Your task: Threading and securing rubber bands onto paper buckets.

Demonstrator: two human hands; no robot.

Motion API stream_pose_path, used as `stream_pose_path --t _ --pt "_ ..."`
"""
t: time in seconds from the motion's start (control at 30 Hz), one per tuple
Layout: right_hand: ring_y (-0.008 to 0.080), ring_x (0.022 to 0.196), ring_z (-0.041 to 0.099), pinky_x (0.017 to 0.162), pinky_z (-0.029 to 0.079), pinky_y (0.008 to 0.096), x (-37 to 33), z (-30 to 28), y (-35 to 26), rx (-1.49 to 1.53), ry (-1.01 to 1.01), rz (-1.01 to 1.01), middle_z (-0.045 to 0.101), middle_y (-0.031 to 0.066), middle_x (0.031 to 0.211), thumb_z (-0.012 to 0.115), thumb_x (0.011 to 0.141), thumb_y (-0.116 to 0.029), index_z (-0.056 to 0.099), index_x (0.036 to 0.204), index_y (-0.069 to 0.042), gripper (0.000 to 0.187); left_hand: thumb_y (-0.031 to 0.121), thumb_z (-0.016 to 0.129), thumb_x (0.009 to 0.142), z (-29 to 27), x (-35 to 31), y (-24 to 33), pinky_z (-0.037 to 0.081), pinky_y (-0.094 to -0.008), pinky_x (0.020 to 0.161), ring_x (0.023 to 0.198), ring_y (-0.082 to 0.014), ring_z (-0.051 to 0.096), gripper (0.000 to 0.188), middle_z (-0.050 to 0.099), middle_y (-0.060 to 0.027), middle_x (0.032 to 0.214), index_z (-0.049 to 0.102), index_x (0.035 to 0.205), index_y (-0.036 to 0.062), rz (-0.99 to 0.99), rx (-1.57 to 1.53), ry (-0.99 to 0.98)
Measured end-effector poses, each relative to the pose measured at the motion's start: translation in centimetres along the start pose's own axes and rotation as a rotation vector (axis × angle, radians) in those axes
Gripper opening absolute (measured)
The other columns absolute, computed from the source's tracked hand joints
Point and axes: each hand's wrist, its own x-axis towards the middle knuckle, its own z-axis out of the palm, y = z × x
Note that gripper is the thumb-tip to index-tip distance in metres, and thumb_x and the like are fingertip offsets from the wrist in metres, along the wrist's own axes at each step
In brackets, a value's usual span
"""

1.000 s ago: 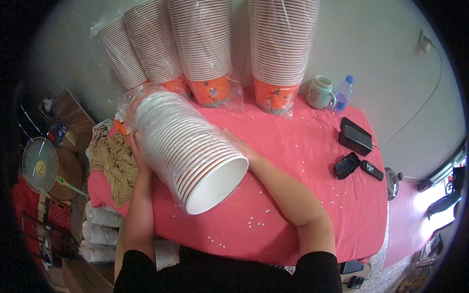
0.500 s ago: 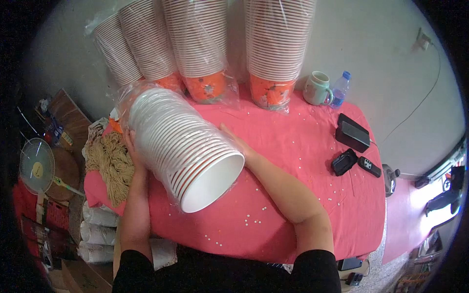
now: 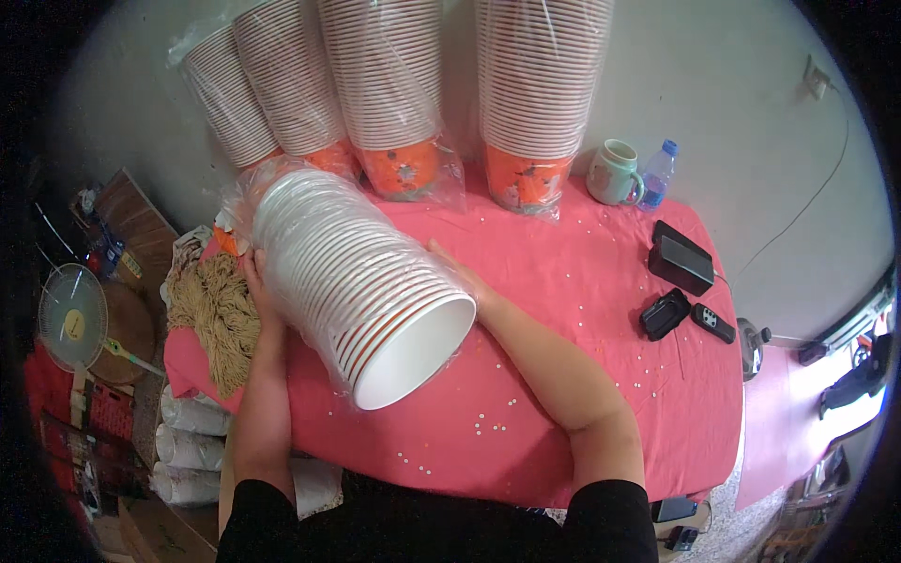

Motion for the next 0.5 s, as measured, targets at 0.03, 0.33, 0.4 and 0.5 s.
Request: stream_pose_path --t 0.03,0.33,0.4,0.5 --pt "0.0252 0.113 0.059 0.104 0.043 0.0378 0.4 -0.1 0.1 -0.043 0.015 -0.030 0.060 0.0150 0.125 0.040 0.101 -0.047 0.051 0.130 0.001 0.058 0.032 0.047 0.100 -0.2 0.3 0.1 0.037 -0.0370 0.100 0.115 -0.0260 0.047 0.047 0.049 -0.0175 0.127 0.045 0.130 -0.0044 0.038 -0.005 -0.007" --pt "0.0148 0.099 0.060 0.084 0.048 0.0285 -0.4 0.8 -1.9 -0.880 0.321 -0.411 0.065 0.0066 0.108 0.051 0.100 -0.032 0.060 0.120 -0.003 0.037 0.019 0.057 0.096 -0.2 2.6 -0.3 0.040 -0.0338 0.096 0.112 -0.0207 0.048 0.049 0.049 -0.0158 0.122 0.037 0.136 -0.0013 0.044 -0.132 0.135" --pt "0.0171 0.095 0.060 0.082 0.047 0.0308 -1.6 3.2 -3.7 -1.068 0.417 -0.339 0.066 0.0075 0.103 0.043 0.101 -0.037 0.061 0.121 -0.003 0.043 0.024 0.056 0.097 -2.0 4.5 0.4 0.038 -0.0360 0.099 0.115 -0.0228 0.047 0.047 0.048 -0.0156 0.125 0.040 0.134 -0.0012 0.015 -0.138 0.278" --pt "0.0197 0.096 0.060 0.086 0.047 0.0327 -4.3 6.4 -5.1 -1.065 0.416 -0.301 0.064 0.0101 0.107 0.040 0.101 -0.044 0.057 0.125 -0.002 0.051 0.030 0.056 0.095 -3.9 4.9 4.9 0.029 -0.0385 0.109 0.129 -0.0283 0.038 0.056 0.039 -0.0171 0.140 0.037 0.139 0.0002 -0.035 0.033 0.097"
